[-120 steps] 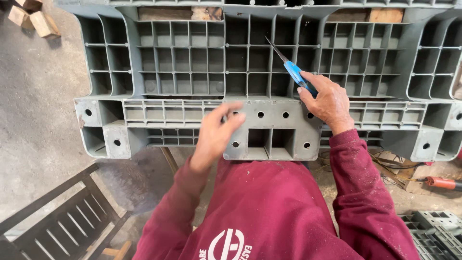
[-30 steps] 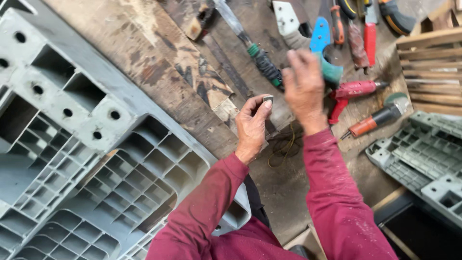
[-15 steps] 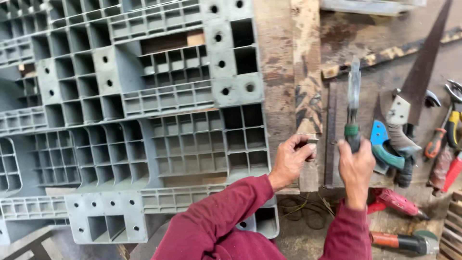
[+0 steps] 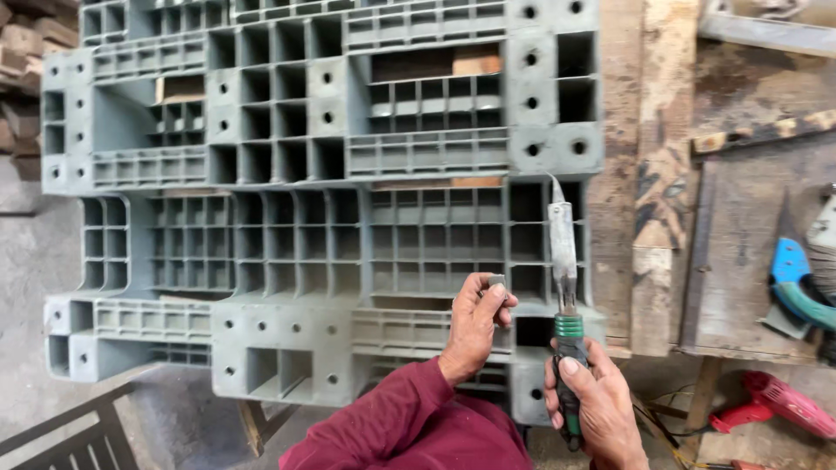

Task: The person uses a utility knife to trim and clean the edges of a large grey plastic pallet. They then use a hot air gun to apply heat to the plastic surface, smoothing the material and melting away excess plastic.

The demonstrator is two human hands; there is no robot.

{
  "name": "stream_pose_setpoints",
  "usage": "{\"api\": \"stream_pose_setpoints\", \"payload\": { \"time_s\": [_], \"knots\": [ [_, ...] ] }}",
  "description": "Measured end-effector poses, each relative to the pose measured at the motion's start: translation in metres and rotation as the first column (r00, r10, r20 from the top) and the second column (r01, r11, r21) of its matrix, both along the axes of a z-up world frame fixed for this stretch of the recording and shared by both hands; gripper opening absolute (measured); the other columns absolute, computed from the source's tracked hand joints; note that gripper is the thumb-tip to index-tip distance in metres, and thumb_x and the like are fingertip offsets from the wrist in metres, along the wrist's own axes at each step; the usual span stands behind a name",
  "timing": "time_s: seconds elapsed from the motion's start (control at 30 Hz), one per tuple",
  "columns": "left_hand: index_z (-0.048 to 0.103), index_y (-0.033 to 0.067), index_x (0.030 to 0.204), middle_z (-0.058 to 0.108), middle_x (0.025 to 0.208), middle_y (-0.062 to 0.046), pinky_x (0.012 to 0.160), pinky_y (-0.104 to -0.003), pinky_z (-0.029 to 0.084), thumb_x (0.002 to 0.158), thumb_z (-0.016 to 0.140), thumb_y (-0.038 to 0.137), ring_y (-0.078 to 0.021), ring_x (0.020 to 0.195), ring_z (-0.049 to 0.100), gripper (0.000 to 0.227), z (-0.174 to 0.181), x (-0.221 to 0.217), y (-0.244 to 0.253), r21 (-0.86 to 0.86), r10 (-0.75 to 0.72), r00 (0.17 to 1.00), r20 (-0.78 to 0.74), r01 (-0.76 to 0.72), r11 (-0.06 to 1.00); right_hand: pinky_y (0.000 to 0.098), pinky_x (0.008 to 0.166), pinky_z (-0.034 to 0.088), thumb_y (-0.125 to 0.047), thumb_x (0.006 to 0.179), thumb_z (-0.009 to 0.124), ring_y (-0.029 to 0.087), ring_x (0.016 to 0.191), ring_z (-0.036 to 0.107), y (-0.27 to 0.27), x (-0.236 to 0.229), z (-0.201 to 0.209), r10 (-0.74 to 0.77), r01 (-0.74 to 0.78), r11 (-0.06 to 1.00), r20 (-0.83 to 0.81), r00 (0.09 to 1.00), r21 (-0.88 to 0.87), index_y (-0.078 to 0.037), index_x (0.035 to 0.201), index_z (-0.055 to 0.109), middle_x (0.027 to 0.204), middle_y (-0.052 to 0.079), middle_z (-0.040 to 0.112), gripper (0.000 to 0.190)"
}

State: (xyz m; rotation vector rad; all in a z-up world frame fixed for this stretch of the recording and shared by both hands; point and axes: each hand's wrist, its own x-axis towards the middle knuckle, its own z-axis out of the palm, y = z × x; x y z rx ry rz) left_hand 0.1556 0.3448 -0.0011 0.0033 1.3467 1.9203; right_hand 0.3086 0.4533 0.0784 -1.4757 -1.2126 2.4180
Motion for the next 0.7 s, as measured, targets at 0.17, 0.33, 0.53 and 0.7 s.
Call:
{"api": "stream_pose_setpoints", "payload": {
  "time_s": [0.17, 0.33, 0.53, 0.7],
  "knots": [
    [0.06, 0.0035, 0.112, 0.07, 0.095, -0.005, 0.067, -0.023, 0.05, 0.106, 0.058, 0.018, -0.0056, 0.073, 0.057, 0.016, -0.005, -0.043, -0.073, 0.001, 0.009, 1.0, -0.028, -0.009, 1.0, 0.0326, 0.031, 0.045, -0.024, 0.09, 0.061, 0.02, 0.049, 0.057, -0.094, -0.034, 0.005, -0.149, 0.133, 0.985, -0.162, 0.975, -0.107, -0.001, 0.121, 0.053, 0.071, 0.012, 0.058, 0.04],
    [0.063, 0.0041, 0.115, 0.072, 0.099, -0.002, 0.072, -0.022, 0.052, 0.106, 0.057, 0.017, -0.0045, 0.077, 0.058, 0.017, -0.008, -0.111, -0.154, -0.003, -0.005, 1.0, -0.025, 0.005, 1.0, 0.0296, 0.035, 0.044, -0.021, 0.092, 0.062, 0.017, 0.054, 0.055, -0.208, -0.091, 0.002, -0.259, 0.255, 0.966, -0.074, 0.963, -0.051, -0.003, 0.122, 0.05, 0.076, 0.009, 0.055, 0.037],
    [0.07, 0.0036, 0.119, 0.069, 0.101, 0.001, 0.078, -0.022, 0.051, 0.104, 0.062, 0.013, -0.0055, 0.088, 0.06, 0.02, 0.004, -0.202, -0.24, -0.147, -0.049, 0.948, -0.314, 0.003, 0.989, 0.0286, 0.038, 0.046, -0.018, 0.093, 0.068, 0.017, 0.054, 0.057, -0.299, -0.161, -0.027, -0.22, 0.199, 0.973, -0.206, 0.953, -0.121, 0.0, 0.121, 0.049, 0.076, 0.01, 0.056, 0.039],
    [0.073, 0.0043, 0.117, 0.069, 0.095, -0.008, 0.077, -0.028, 0.052, 0.099, 0.069, 0.011, -0.0161, 0.085, 0.067, 0.02, 0.016, -0.296, -0.26, -0.298, -0.171, 0.612, -0.772, -0.111, 0.948, 0.0268, 0.041, 0.046, -0.016, 0.092, 0.07, 0.016, 0.055, 0.059, -0.314, -0.203, -0.062, -0.108, 0.117, 0.992, -0.165, 0.98, 0.044, -0.001, 0.12, 0.048, 0.073, 0.009, 0.058, 0.039]
  ]
}}
